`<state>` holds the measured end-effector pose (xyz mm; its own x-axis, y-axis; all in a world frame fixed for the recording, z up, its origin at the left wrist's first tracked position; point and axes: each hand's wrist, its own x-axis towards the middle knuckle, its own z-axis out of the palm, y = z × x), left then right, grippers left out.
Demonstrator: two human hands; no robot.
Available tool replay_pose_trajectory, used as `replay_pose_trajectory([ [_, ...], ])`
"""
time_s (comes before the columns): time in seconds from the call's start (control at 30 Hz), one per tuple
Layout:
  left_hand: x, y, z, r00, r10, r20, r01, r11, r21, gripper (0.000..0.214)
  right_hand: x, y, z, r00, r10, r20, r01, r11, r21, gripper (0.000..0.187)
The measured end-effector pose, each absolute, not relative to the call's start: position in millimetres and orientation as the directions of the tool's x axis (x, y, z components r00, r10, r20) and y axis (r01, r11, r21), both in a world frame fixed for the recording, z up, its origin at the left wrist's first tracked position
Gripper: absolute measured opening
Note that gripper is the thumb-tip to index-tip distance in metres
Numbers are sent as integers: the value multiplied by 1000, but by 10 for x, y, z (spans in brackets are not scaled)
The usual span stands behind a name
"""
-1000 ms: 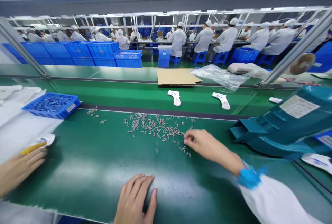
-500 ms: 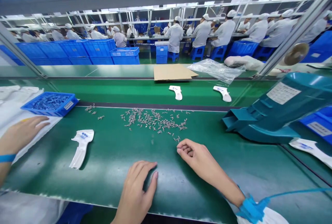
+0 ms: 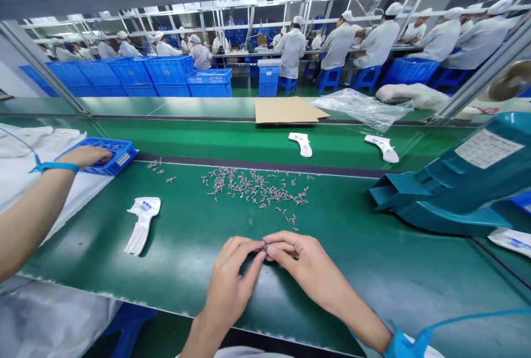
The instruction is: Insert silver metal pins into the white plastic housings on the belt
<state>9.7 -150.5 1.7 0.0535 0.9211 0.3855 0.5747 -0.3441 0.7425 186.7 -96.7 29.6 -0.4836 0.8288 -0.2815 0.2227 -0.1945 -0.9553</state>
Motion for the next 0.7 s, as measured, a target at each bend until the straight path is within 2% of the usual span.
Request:
replay_pose_trajectory([
  [0.23,27,-1508,38,117,884,452,621,-421,662,14,1824,-983,318,-495,826,-270,215,-184,-959,35],
  [0.43,90,-1508,13,-50,896,441,550,-344,761,14,1724,-1034,282,-416,887,-200,150,-150,-977,38],
  [0.57,139,-1513,4,-129,858,497,613,-325,720,13,1603,-1070,255,-330,930,-159,97,-134,-986,34],
  [0.7,133,-1514,0,-141,837,529,650,-325,687,14,1529,-1066,264,-317,938,-141,67,-126,-990,36],
])
